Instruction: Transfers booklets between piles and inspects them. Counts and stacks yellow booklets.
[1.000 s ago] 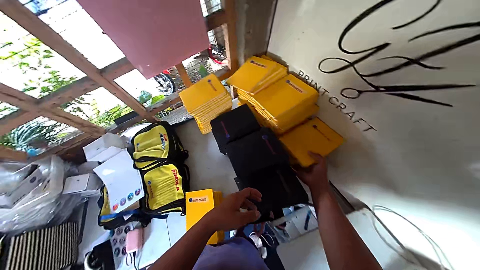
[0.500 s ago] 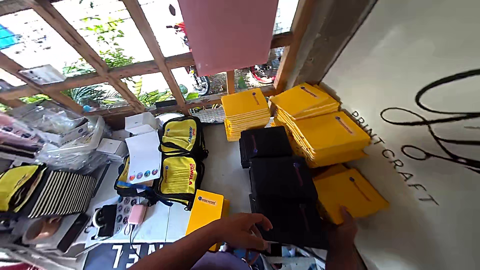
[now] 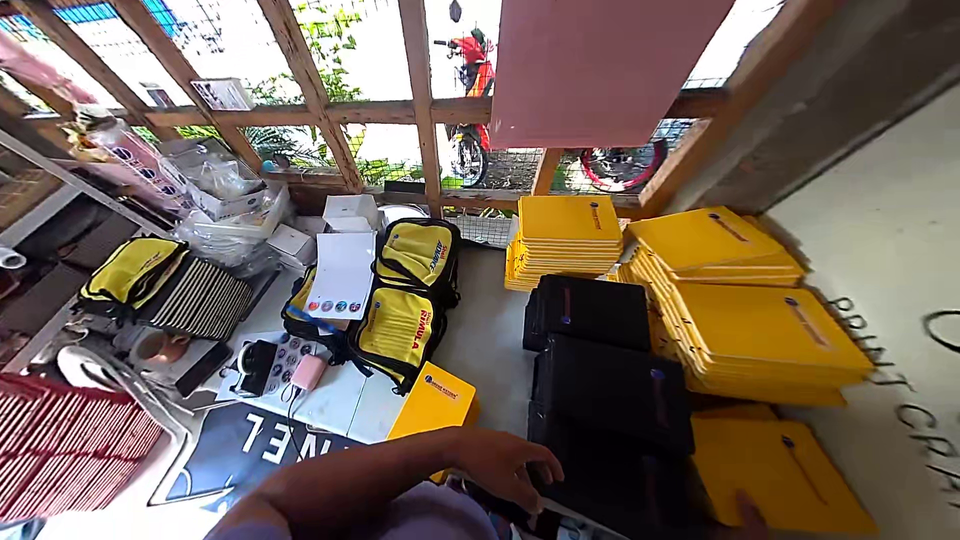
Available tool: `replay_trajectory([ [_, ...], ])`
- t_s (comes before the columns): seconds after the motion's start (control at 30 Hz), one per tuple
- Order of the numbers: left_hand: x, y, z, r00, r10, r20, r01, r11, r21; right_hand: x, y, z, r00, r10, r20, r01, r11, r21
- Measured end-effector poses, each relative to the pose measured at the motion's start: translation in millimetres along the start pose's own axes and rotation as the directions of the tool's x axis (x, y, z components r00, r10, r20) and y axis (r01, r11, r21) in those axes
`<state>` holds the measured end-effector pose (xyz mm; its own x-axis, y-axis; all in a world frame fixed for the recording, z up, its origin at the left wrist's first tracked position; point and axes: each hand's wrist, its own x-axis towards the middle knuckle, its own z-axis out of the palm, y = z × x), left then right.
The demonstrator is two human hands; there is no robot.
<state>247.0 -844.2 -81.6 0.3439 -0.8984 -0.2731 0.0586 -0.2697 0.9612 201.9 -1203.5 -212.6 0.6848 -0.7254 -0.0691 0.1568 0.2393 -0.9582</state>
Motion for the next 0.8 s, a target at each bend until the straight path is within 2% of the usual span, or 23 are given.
replay_trajectory([
  [0.17, -4.9, -3.1, 0.6, 0.999, 0.016, 0.046, -0.017, 1.0, 0.021, 0.6, 3.9, -24.4, 0.999, 0.027, 0.018, -0.03, 0.991, 0.132],
  [0.27, -9.5, -11.2, -1.5, 1.0, 0.01, 0.017, -0.011, 1.0, 0.028, 3.1, 21.9, -37.6, 0.998, 0.052, 0.029, -0.057, 0.983, 0.176],
  [0.4, -11.0, -14.3, -2.0, 1.0, -0.004, 0.003, 0.004, 0.997, 0.077, -14.6, 11.6, -26.1, 0.983, 0.139, -0.12, -0.125, 0.986, 0.113],
  [0.47, -6.6, -16.0, -6.3, 0.999, -0.037, 0.035, 0.034, 0.996, 0.08, -15.8, 12.4, -22.0, 0.956, 0.187, -0.225, -0.173, 0.982, 0.081],
  [0.53, 0.3, -23.1, -6.4, 0.995, -0.054, 0.078, 0.051, 0.998, 0.046, -5.9, 17.3, -24.9, 0.935, 0.236, -0.264, -0.195, 0.966, 0.172],
  [0.63, 14.4, -31.1, -4.3, 0.984, -0.018, 0.175, 0.016, 1.0, 0.01, 25.5, 33.6, -50.5, 0.955, 0.222, -0.196, -0.142, 0.925, 0.352],
  [0.8, 34.6, -20.5, 5.8, 0.943, 0.036, 0.332, -0.036, 0.999, -0.007, 47.3, 44.8, -86.3, 0.962, 0.177, -0.209, -0.114, 0.952, 0.284],
])
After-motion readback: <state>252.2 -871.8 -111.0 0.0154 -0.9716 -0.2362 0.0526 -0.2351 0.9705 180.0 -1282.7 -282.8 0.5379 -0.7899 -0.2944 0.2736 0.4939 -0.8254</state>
